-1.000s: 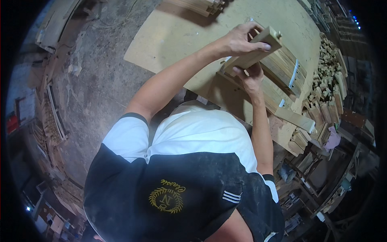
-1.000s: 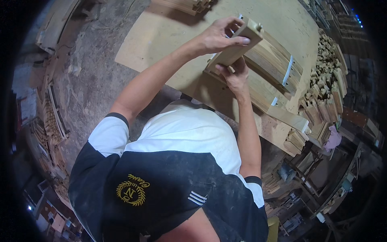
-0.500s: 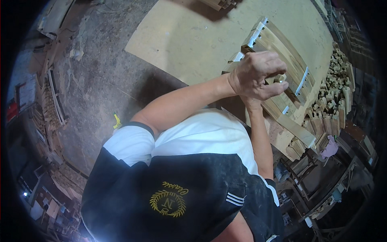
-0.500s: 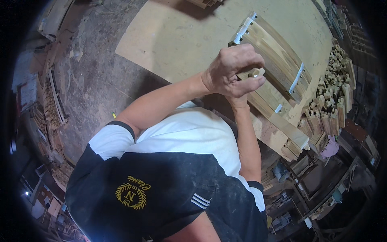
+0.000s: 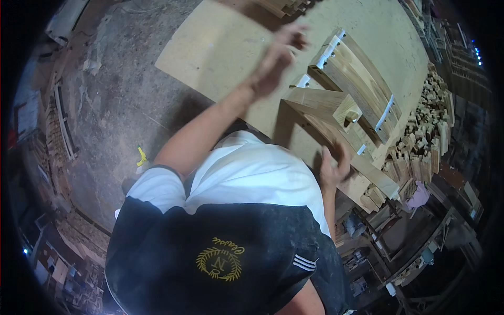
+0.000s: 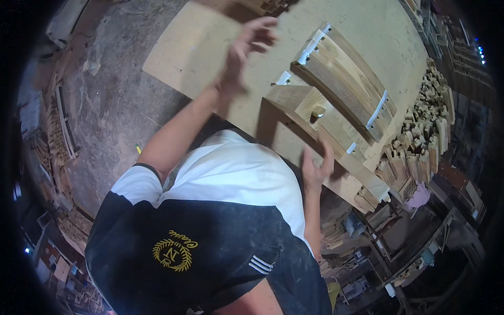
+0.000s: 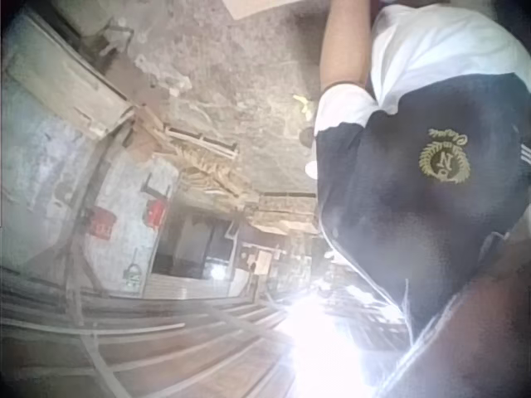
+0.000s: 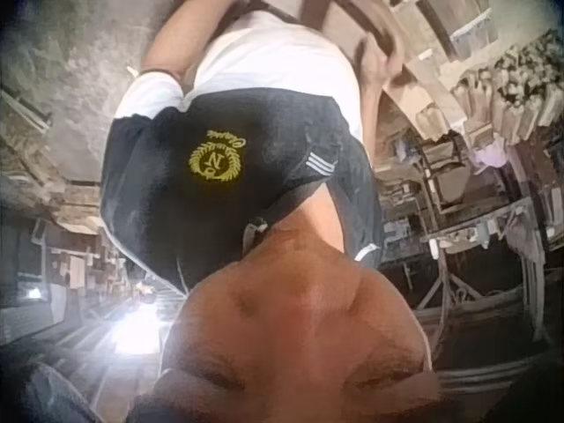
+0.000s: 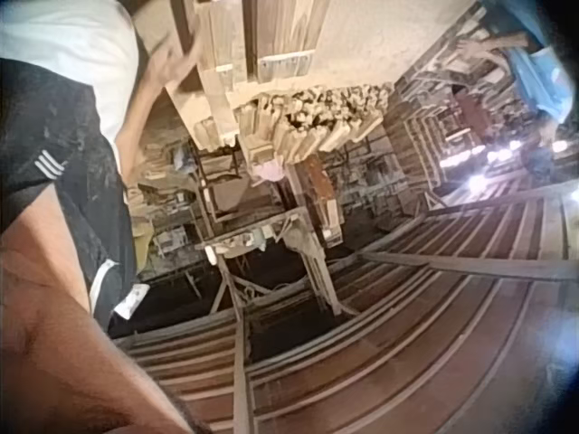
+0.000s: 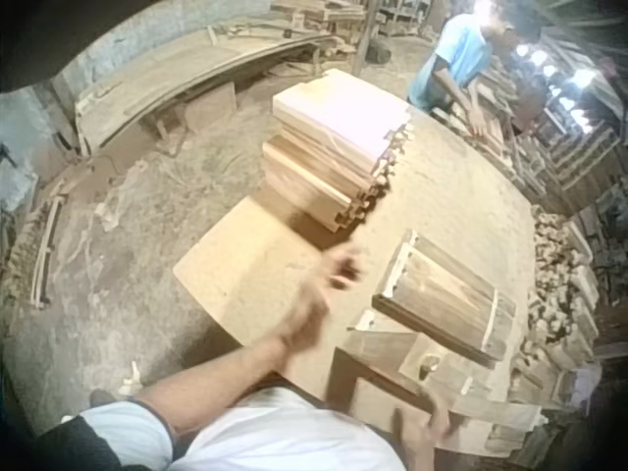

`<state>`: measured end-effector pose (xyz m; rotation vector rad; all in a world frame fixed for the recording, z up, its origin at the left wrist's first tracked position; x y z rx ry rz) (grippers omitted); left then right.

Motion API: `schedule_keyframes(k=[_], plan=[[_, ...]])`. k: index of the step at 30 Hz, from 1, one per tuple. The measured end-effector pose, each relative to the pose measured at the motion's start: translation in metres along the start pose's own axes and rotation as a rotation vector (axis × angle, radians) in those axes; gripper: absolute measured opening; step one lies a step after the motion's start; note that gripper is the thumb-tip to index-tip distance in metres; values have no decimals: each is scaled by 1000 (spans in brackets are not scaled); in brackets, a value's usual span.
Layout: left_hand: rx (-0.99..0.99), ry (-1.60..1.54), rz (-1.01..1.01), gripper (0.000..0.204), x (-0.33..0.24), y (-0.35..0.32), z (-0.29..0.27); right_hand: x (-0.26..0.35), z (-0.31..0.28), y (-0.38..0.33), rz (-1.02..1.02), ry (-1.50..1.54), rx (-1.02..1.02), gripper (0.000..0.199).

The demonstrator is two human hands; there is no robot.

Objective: Assembling and inspecting wooden frame components on a workbench in a furniture factory.

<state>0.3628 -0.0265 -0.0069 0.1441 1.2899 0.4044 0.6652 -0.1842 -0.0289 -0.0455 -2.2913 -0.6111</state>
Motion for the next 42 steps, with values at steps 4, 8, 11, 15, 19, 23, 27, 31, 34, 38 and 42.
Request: schedule_keyframes(k=[4, 8, 11, 15, 19, 23, 27, 31, 34, 38, 42], plan=[[13, 375, -485, 62, 94, -13, -35, -143, -131, -98, 661, -32, -438, 12], [370, 546, -691, 80, 130, -47, 7, -286, -207, -112, 974, 596, -566, 24], [334, 606, -678, 93, 133, -52, 19, -301, -161, -55, 782, 588, -154, 42], [284, 623, -679, 93, 125, -44, 20, -323, -161, -36, 680, 327, -60, 70], [162, 543, -644, 88, 107, -40, 23, -282, -180, 3, 520, 218, -8, 75], [24, 89, -433, 71, 42, -19, 37, -261, -203, 47, 892, 552, -223, 80], [-4, -247, 2, 63, -57, -5, 59, -196, -251, 100, 726, 756, -517, 76], [95, -403, 218, 67, -102, -28, 70, -105, -272, 124, 616, 688, -694, 54], [101, -411, 239, 66, -98, -43, 68, -138, -303, 103, 617, 909, -712, 35], [-53, -307, 239, 51, -99, -33, 78, -140, -310, 89, 497, 915, -754, 27], [31, 77, 95, 42, -97, -20, 108, -126, -282, 74, 615, 698, -884, 33]])
Point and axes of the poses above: each hand's wrist, its own y-axis towards the middle knuckle, its own z-axis out of the palm, x = y × z, the point moved 9 cm from there along y, towards the middle knuckle, and after that the axes turned 9 degrees about -x, right-handed, at the moved point
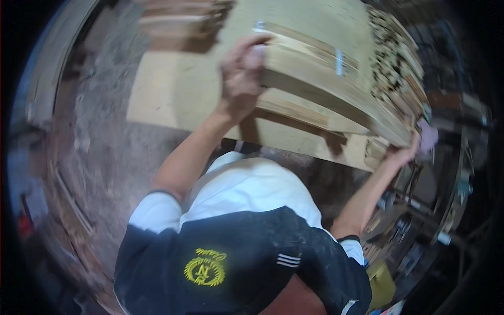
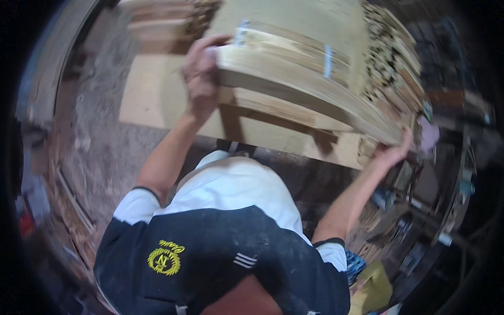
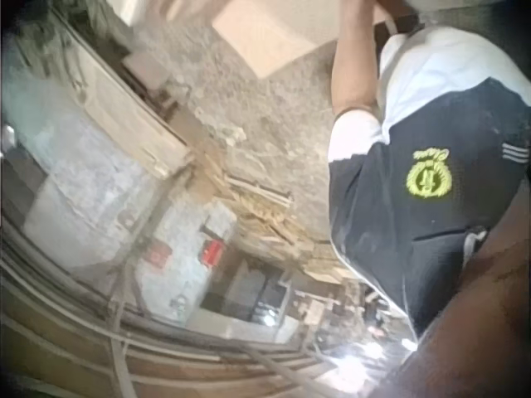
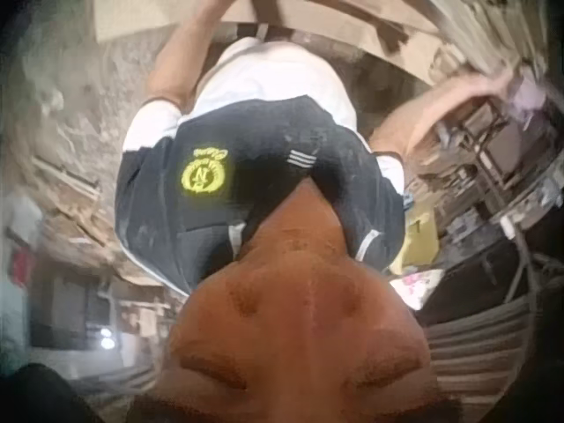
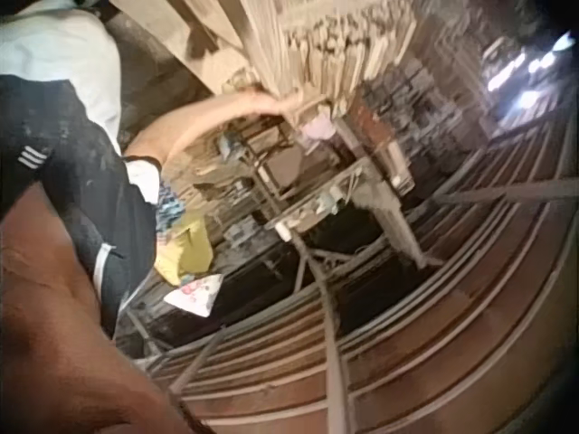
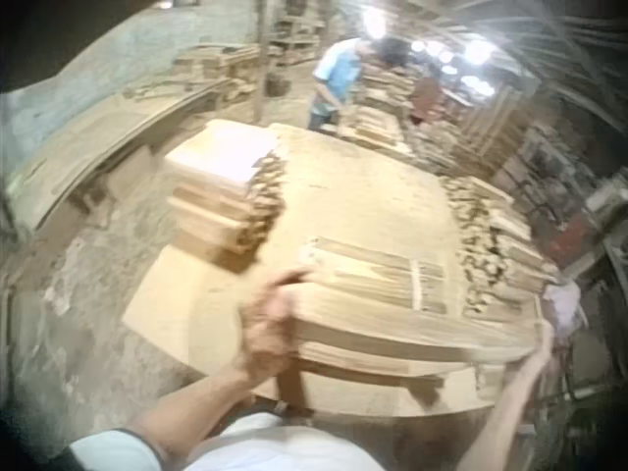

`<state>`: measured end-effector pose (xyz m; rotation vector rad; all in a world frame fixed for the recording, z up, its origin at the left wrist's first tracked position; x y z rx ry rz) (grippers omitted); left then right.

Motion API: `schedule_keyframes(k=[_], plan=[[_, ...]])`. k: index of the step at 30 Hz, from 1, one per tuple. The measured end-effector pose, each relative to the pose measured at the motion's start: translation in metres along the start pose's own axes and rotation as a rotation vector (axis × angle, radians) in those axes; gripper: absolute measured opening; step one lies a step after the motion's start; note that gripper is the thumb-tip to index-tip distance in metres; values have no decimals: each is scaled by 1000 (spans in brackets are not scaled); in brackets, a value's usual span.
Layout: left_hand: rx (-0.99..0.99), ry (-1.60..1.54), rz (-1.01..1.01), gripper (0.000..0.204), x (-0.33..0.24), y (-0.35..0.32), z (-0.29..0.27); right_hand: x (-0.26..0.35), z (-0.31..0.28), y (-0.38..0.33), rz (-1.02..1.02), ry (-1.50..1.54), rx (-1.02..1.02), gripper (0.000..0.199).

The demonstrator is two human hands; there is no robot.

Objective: Assembling and inspecting wooden frame components on a workbench in a furniture factory.

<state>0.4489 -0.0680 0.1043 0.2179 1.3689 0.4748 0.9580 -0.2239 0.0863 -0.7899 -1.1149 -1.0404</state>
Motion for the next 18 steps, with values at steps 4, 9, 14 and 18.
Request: schedule_keyframes(k=[4, 9, 14, 18], plan=[[-44, 27, 115, 48, 12, -7, -7, 5, 5, 23, -175, 7, 186, 16], [-88, 9, 185, 49, 10, -19, 0, 8, 6, 31, -155, 54, 251, 9], [-127, -16, 176, 50, 9, -21, 4, 0, 7, 31, -141, 126, 397, 8], [-137, 1, 99, 50, 7, -20, 9, -13, 13, 31, -148, 148, 464, 8]])
Point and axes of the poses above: each hand's wrist, its own y-axis towards the middle knuckle, its own z-axis out of the palm, x = y × z, the point moved 9 cm from there along y, towards the middle knuckle, and after that the axes turned 9 degrees about -x, right-handed, at the moved point
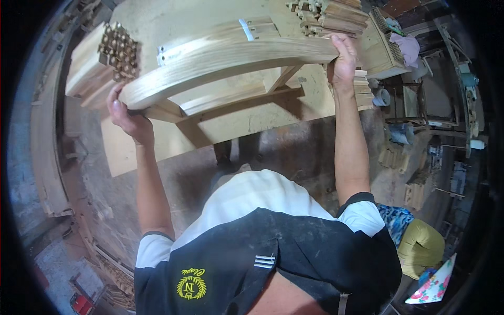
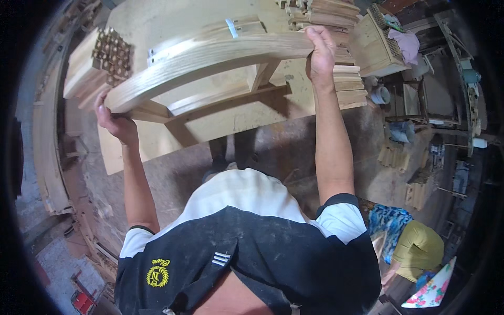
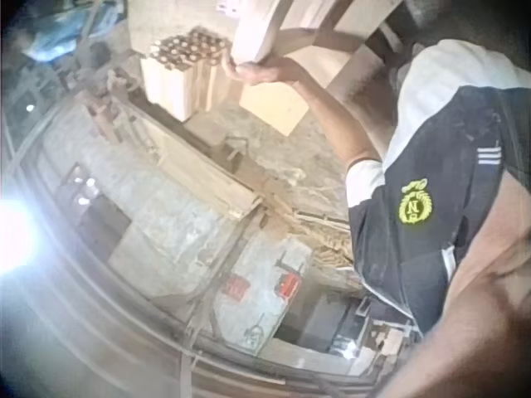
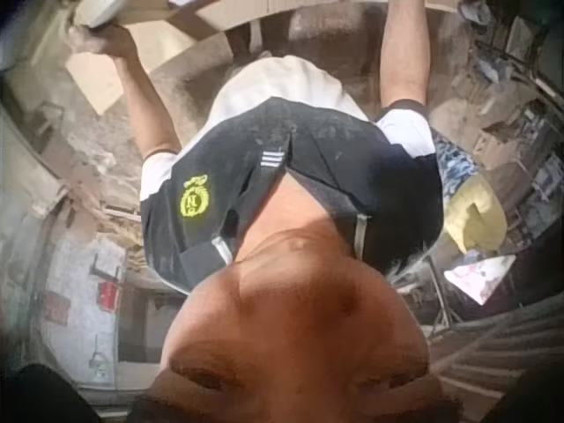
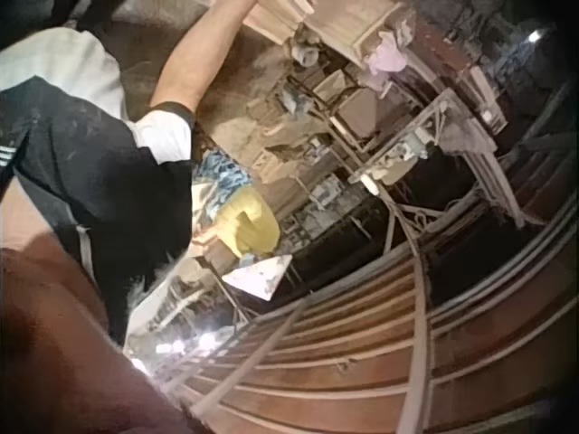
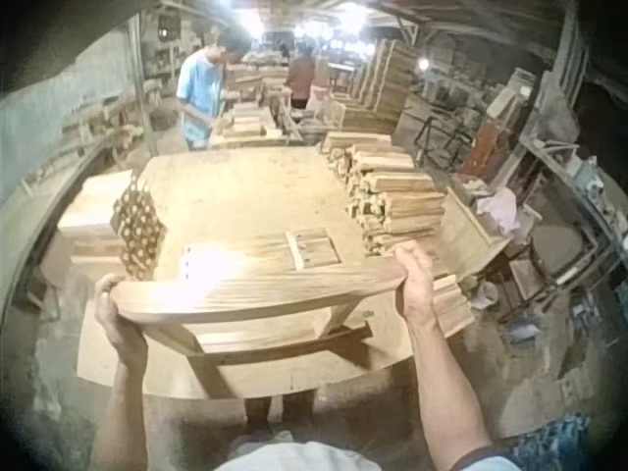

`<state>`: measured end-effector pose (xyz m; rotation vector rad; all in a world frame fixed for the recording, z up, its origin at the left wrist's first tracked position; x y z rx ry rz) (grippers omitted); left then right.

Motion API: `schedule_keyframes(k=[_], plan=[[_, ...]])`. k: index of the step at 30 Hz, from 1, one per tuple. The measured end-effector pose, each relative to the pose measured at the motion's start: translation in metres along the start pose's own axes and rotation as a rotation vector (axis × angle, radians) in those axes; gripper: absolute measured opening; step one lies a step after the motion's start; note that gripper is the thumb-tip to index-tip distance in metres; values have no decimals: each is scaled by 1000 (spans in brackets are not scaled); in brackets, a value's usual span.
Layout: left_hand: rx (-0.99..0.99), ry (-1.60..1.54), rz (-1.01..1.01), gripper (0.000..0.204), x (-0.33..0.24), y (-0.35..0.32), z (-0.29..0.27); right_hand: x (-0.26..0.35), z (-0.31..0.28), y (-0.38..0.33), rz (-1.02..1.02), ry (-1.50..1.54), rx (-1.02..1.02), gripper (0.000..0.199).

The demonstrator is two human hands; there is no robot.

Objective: Assembling and inspecting wooden frame components on a workbench in a furniture factory.

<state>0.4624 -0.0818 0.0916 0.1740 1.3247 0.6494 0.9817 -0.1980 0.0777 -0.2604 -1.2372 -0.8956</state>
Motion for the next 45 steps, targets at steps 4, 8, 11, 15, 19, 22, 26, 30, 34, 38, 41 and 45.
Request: schedule_keyframes(k=[4, 8, 11, 15, 19, 22, 26, 30, 34, 38, 41, 45], plan=[[131, 343, 193, 53, -31, 19, -11, -11, 15, 1, 66, 63, -6, 5], [179, 272, 375, 43, -164, 36, 85, -6, 1, 3, 8, -17, -19, 6], [500, 655, 171, 51, -118, 9, 143, 2, -6, 2, -32, -6, -25, 8], [906, 1158, 423, 86, -39, -32, 174, 4, 2, -19, -62, -99, 22, 12], [1099, 1118, 49, 100, -30, -39, 166, -4, -13, -22, 23, -181, -32, 21], [1313, 1096, 85, 77, -52, -60, 166, 18, 0, -41, 56, -244, 79, 27], [1363, 984, 70, 51, -51, -80, 142, -1, -32, -76, 283, -94, -19, 40], [1386, 902, 18, 49, -68, -91, 129, 37, -26, -105, 235, -23, 60, 58], [1344, 1055, 327, 56, -99, -61, 134, 93, 17, -91, 135, 43, 183, 67], [1158, 1055, 486, 59, -78, -11, 160, 84, 48, -46, 16, -50, 182, 67], [979, 1017, 633, 54, -14, 25, 178, 60, 60, -8, -88, -195, 60, 68], [911, 999, 729, 43, 98, 78, 212, 2, 23, -3, 75, -221, 12, 51]])
Point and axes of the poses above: each hand's wrist, its own y-axis towards the middle knuckle, its own z-axis out of the palm, x = y × z, the point moved 9 cm from there along y, towards the middle knuckle, and after that the axes turned 9 degrees about -x, right-handed, at the moved point
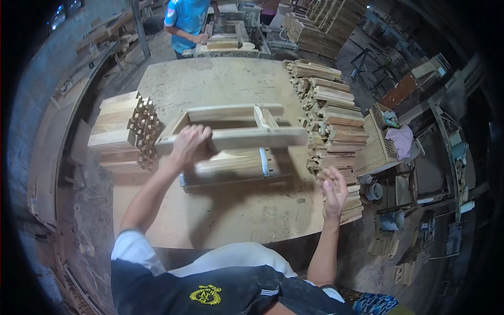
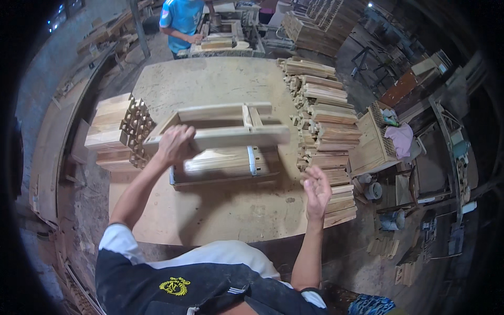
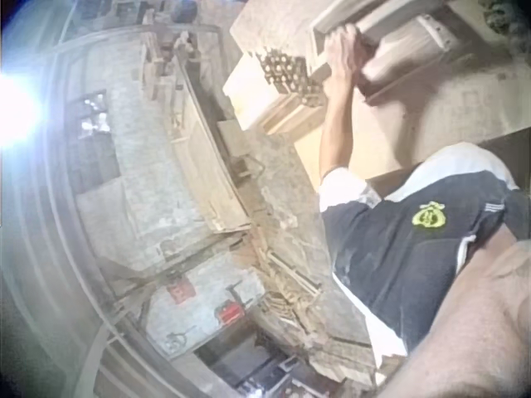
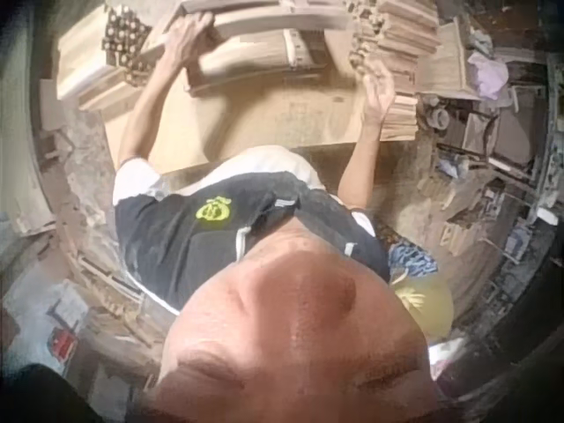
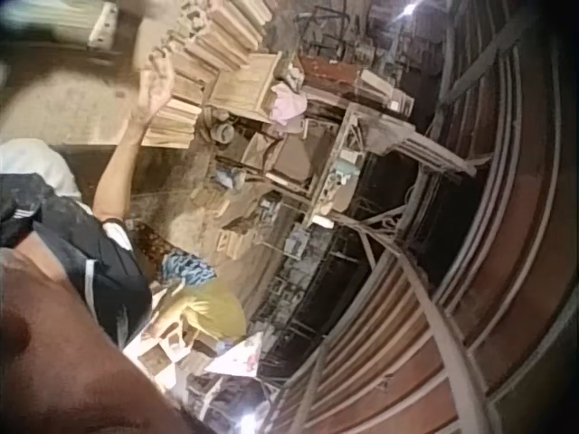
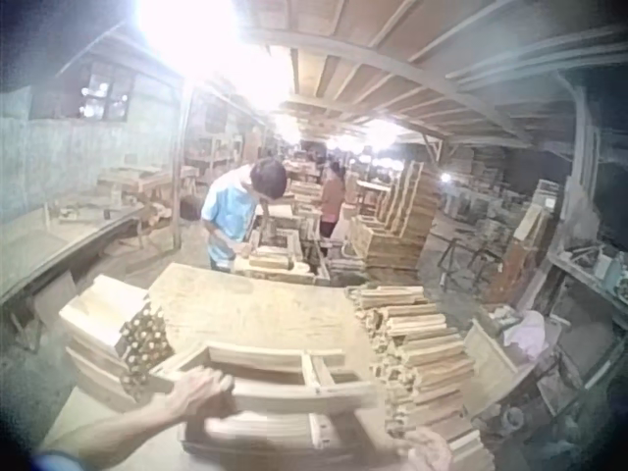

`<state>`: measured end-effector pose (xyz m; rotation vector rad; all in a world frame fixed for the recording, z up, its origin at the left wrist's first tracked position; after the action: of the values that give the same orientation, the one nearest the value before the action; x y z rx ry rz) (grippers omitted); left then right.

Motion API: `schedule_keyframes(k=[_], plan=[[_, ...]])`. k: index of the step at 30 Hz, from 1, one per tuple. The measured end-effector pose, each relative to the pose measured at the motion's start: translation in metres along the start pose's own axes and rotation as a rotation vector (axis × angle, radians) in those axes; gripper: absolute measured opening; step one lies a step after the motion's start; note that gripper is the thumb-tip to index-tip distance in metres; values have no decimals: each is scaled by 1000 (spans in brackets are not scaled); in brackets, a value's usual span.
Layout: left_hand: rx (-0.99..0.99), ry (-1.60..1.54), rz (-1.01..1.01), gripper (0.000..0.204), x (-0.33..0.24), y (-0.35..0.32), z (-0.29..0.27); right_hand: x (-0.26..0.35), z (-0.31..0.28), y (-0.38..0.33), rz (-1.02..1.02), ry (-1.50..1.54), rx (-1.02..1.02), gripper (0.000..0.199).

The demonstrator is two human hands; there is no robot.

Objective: Assembling and inspecting wooden frame components on a workbench in a furniture factory.

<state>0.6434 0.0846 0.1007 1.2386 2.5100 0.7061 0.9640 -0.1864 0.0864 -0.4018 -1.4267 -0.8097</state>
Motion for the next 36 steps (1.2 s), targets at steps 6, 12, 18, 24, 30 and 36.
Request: schedule_keyframes(k=[6, 12, 18, 24, 30, 36], plan=[[-119, 103, -78, 76, 77, 63, 108, -63, 9, -9, 232, -221, 29, 44], [-23, -273, -248, 89, 50, 67, 84, -123, 21, 7, 306, -461, 11, 45], [-54, -429, -872, 78, 101, -135, 74, -191, 3, 31, 275, -724, -44, 57], [-80, -989, -1358, 70, 96, -288, 117, -244, 14, 58, 386, -706, 54, 60], [-161, -1188, -1316, 65, 53, -248, 115, -249, 35, 65, 391, -692, 33, 60], [-157, -1172, -1328, 61, 27, -290, 79, -216, 1, -17, 339, -728, 60, 64]])
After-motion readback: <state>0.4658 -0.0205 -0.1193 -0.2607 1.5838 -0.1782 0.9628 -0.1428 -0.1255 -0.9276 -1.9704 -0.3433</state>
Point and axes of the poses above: each hand's wrist, its own y-axis towards the middle knuckle, its own z-axis out of the palm, x = y × z, the point moved 9 cm from there along y, towards the middle knuckle, and after that the axes turned 9 degrees about -x, right-handed, at the moved point
